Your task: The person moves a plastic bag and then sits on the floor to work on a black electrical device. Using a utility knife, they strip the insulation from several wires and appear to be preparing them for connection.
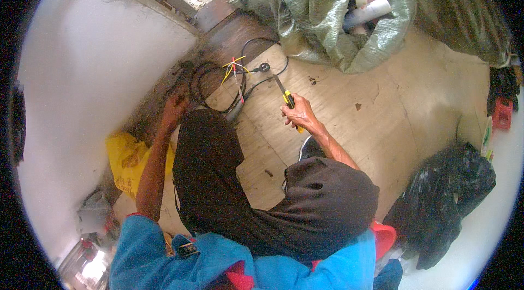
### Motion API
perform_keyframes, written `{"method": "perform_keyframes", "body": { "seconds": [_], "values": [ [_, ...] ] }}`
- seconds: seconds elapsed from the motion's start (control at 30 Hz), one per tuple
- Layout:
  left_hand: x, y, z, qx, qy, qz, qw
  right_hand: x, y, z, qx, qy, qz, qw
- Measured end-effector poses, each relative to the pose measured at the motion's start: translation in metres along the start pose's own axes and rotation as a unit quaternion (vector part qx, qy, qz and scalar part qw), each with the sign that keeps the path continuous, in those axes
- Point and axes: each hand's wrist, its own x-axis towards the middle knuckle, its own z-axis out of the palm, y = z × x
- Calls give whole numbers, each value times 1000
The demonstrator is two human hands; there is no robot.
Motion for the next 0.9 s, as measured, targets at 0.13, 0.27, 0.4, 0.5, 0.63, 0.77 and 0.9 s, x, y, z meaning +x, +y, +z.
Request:
{"method": "perform_keyframes", "body": {
  "seconds": [0.13, 0.27, 0.4, 0.5, 0.63, 0.77, 0.9],
  "values": [
    [-30, -86, 40, 54, 29, -9, 998, 3, 7, 5, -12, -2, 27, 1000],
    [-32, -70, 55, -37, 71, -37, 996, 6, 15, 9, -15, 7, 40, 999],
    [2, 7, 56, 11, 67, -14, 998, 4, 23, 14, 10, 6, 44, 999],
    [39, 61, 61, 5, 63, 20, 998, -1, 26, 16, 29, 7, 58, 998],
    [78, 96, 77, 113, 58, -22, 992, -6, 26, 12, 52, 40, 76, 995],
    [89, 96, 92, 161, 100, -4, 982, -9, 31, 7, 65, 74, 84, 992],
    [103, 92, 104, 139, 108, 92, 980, -13, 37, 7, 66, 60, 94, 992]
  ]
}}
